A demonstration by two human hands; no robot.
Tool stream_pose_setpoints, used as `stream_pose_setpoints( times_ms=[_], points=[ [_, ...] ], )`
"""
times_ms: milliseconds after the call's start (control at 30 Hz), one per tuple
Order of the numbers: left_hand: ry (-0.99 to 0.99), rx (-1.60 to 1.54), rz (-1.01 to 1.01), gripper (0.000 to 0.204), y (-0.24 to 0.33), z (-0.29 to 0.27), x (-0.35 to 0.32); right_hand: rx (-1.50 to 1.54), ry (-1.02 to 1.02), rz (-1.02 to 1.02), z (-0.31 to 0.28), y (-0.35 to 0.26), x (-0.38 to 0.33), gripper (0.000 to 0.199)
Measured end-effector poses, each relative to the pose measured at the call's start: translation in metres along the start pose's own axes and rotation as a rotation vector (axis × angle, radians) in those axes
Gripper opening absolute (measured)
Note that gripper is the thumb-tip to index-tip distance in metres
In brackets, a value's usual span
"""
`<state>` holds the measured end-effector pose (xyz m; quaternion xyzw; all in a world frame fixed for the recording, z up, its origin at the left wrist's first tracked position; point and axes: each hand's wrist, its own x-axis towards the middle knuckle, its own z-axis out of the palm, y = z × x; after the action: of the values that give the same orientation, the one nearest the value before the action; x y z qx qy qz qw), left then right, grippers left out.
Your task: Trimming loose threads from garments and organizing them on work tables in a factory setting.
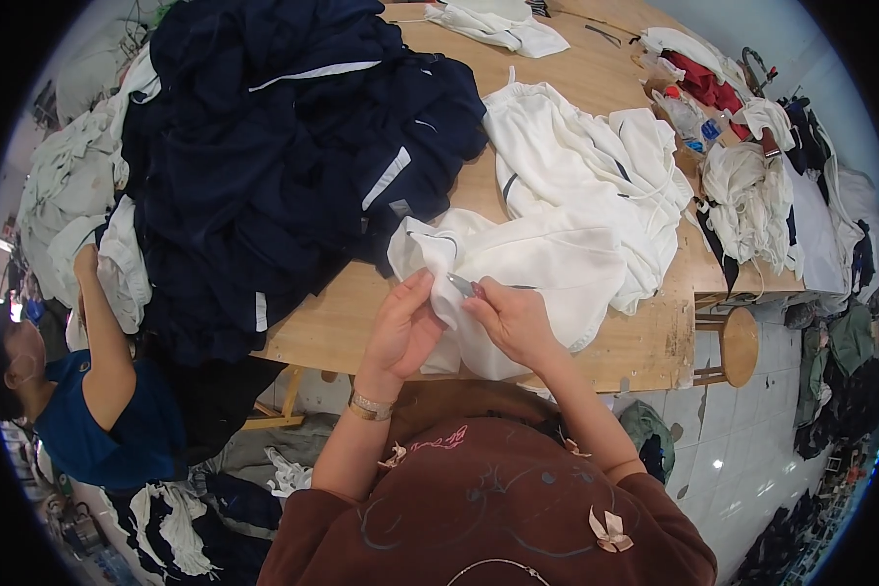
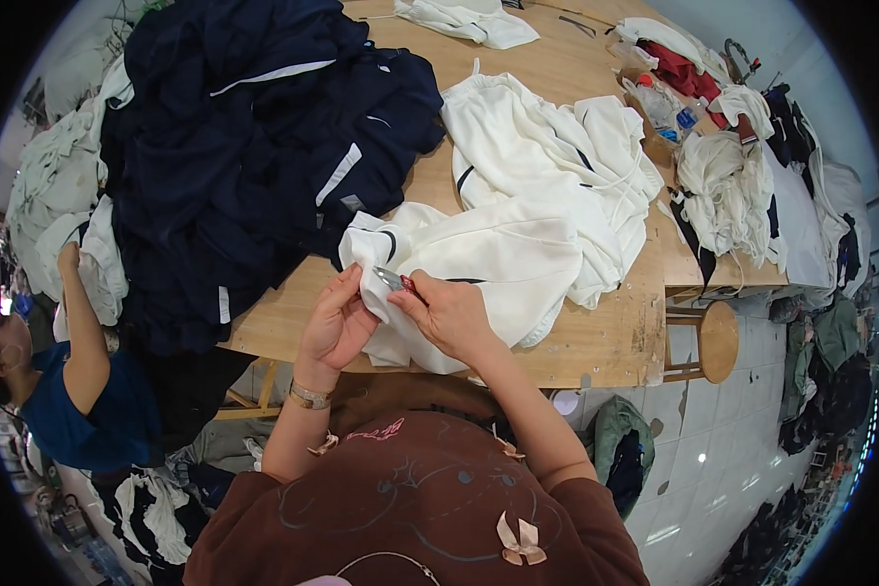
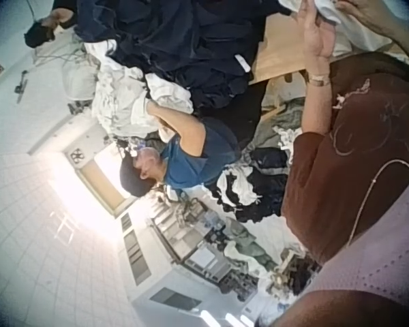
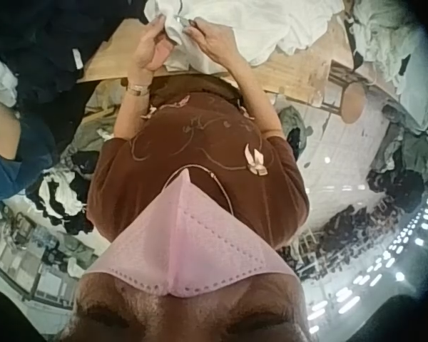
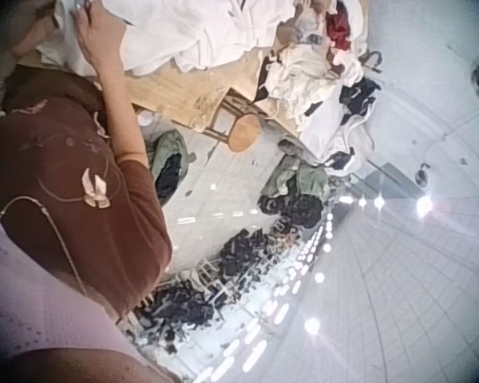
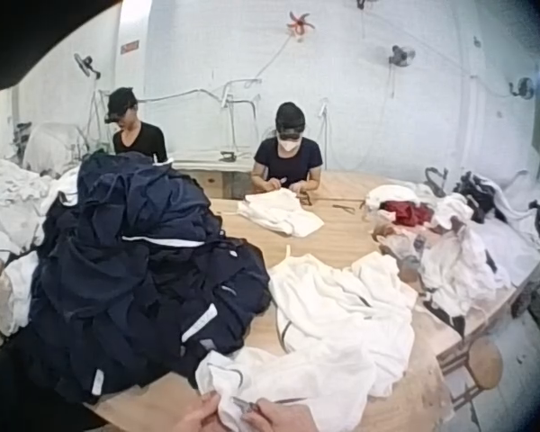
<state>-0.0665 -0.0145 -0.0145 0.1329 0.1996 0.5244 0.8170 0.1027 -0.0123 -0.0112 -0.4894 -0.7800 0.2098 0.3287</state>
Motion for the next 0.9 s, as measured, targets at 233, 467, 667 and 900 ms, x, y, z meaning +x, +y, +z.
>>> stream_pose_setpoints(
  times_ms=[233,467,667,900],
  points=[
    [0.004,0.01,0.005,0.026,-0.002,0.0,-0.001,-0.013,-0.063,0.053,-0.003,-0.001,0.002,0.03],
    [0.039,0.024,0.031,0.024,-0.002,0.007,-0.003,-0.022,-0.03,0.091,-0.007,0.0,-0.002,0.029],
    [0.09,0.121,0.092,0.019,-0.005,0.004,-0.004,-0.018,-0.024,0.113,-0.009,-0.006,-0.007,0.028],
    [0.218,0.039,0.013,0.019,-0.014,0.017,-0.004,-0.041,0.008,0.196,-0.012,-0.006,-0.017,0.028]
  ],
)
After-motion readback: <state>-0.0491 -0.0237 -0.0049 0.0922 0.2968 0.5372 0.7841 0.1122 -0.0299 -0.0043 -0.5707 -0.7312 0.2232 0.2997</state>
